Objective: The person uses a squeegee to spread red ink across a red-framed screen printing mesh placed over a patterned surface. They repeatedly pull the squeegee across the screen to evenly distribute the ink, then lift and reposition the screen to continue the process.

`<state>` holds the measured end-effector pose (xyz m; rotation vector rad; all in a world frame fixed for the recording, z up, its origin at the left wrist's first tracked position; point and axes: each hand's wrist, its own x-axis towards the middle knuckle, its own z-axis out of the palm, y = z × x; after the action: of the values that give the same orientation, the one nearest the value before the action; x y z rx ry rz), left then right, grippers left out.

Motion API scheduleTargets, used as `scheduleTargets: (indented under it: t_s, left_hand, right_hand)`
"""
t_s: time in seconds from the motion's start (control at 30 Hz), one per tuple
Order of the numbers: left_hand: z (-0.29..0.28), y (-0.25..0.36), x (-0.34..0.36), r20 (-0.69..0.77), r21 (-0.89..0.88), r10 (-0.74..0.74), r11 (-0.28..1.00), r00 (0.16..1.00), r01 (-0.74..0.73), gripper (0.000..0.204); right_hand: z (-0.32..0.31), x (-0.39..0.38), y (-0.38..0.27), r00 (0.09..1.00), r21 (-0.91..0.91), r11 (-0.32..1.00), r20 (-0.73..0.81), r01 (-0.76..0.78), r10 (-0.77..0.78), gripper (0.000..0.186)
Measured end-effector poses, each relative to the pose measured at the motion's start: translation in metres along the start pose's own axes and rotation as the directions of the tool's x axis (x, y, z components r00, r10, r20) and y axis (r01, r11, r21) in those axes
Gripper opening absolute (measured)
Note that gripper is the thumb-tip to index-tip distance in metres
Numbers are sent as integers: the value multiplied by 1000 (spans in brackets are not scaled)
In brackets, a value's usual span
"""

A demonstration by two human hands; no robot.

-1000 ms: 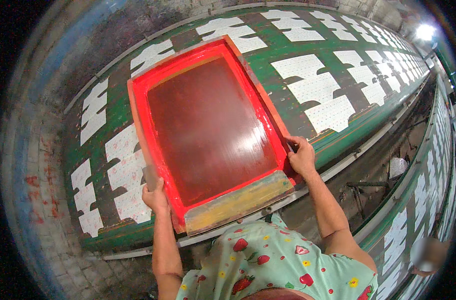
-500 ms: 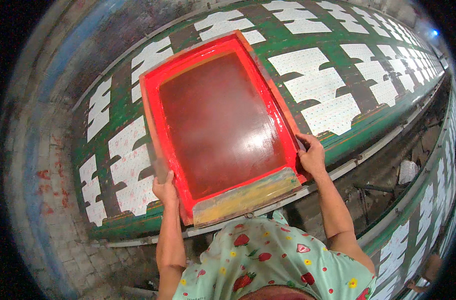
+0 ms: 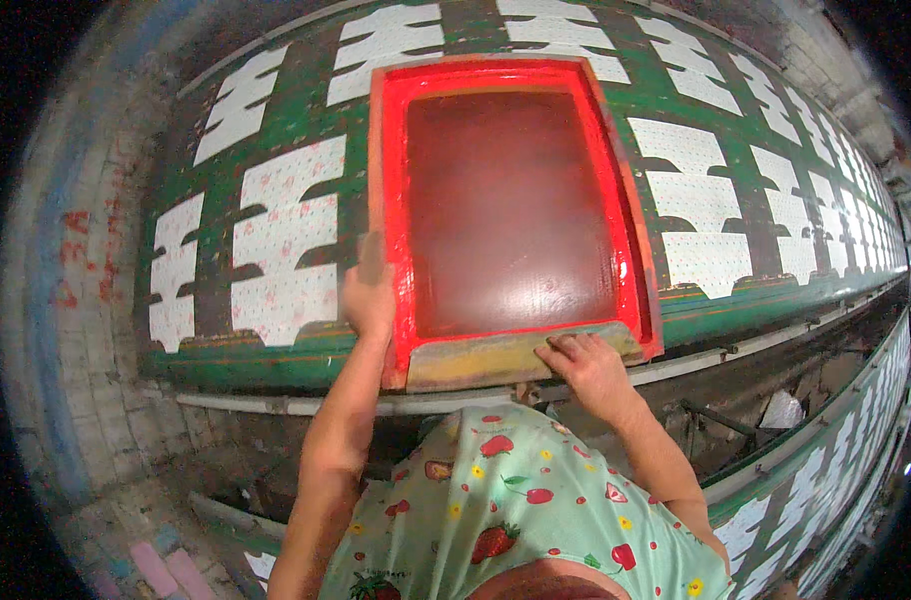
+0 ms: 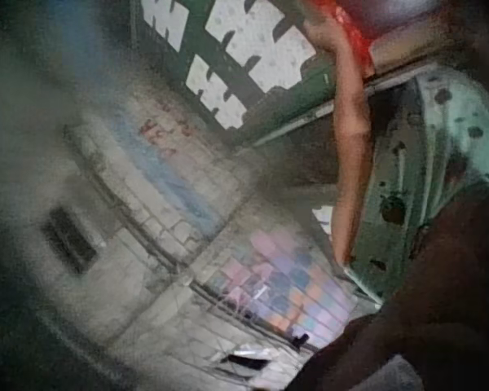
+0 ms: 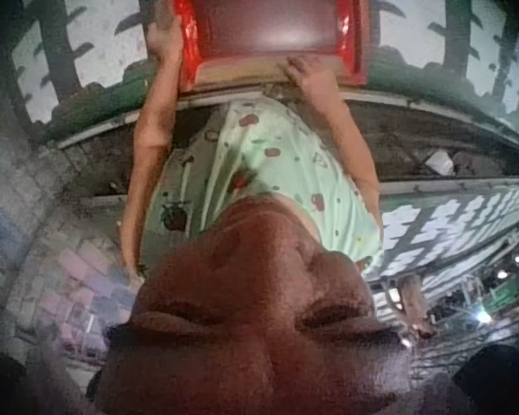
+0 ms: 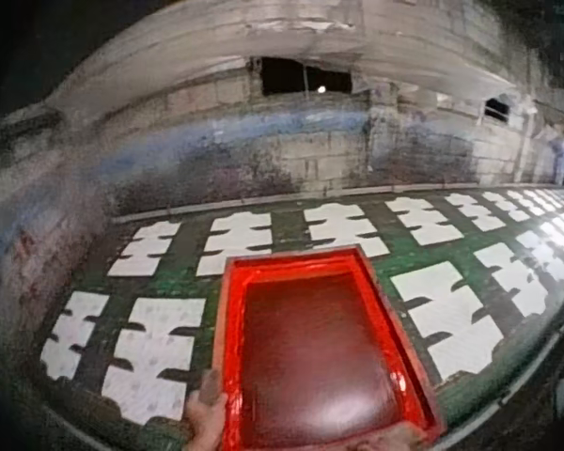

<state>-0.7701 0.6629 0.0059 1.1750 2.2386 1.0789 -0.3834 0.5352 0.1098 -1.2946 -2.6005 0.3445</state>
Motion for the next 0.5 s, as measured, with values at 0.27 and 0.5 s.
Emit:
scheduleTargets:
  t_s: [0.27,0.5]
  left_hand:
    - [0,-2,7,28,-136,117,984,993,-112,49]
    - [4,-7,0,-80,-259,144,953,986,-160,59]
  right_hand:
    - [-1,70,-28,939,-98,986,305,-134,157,47]
    - [-18,67,-36,902,-97,972,361,-215,235,42]
